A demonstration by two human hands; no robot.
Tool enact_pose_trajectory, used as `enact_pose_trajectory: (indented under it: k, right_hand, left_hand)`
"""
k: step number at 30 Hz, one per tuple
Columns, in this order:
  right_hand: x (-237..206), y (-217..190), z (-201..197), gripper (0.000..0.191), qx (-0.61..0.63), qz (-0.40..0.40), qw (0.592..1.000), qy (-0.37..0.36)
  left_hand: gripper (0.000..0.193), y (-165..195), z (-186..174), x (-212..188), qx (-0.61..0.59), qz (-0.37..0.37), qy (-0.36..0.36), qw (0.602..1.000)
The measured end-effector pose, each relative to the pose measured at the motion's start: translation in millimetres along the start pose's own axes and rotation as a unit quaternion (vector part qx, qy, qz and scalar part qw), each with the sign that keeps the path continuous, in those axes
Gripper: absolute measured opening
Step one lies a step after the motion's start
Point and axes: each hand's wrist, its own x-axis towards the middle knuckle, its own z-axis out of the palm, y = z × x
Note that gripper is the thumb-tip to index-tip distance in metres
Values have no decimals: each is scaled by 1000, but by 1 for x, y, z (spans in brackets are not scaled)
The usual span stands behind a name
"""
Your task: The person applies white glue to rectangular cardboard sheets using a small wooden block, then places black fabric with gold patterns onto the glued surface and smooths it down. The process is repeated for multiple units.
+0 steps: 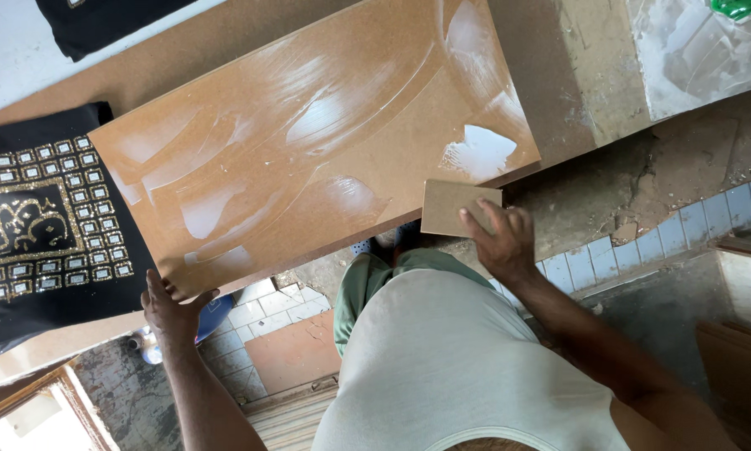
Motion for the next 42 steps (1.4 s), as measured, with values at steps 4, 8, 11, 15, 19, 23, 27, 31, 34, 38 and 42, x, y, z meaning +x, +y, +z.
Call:
enact_pose_trajectory:
  k: [4, 8, 11, 15, 19, 23, 27, 31, 34, 38, 42]
  right_hand:
    - [39, 54, -7, 19, -24, 106, 994, 22]
    - [77, 28, 4, 9, -32, 106, 994, -6]
    - [63, -47, 4, 12, 118, -97, 988, -13]
    - [80, -37, 11, 8, 266, -144, 953, -27]
    - [163, 66, 30, 29, 148, 135, 979, -15]
    - [177, 23, 38, 24, 60, 96, 993, -25]
    - [109, -81, 13, 13, 168, -240, 956, 21]
    - [137, -61, 12, 7, 272, -218, 936, -36]
    - [200, -30, 30, 3, 193, -118, 974, 6]
    - [187, -79, 36, 15, 123, -228, 966, -20]
    - [135, -124, 24, 7, 285, -325, 900, -50]
  left_hand:
    - [137, 0, 2, 2, 15, -6, -1, 1000]
    - [137, 1, 1, 1, 6, 6, 1, 1000]
    - [136, 1, -1, -1, 16, -5, 1, 1000]
    - [136, 1, 0, -1, -7, 3, 11, 1000]
    - [135, -3, 3, 0, -24, 20, 30, 999]
    - [136, -6, 4, 1, -16, 16, 32, 999]
    - [135, -9, 2, -1, -20, 19, 47, 999]
    - [136, -11, 4, 0, -30, 21, 42, 998]
    - [136, -11, 5, 1, -28, 6, 33, 999]
    - [138, -10, 6, 1, -21, 12, 41, 999]
    - [136, -9, 2, 1, -49, 16, 44, 998]
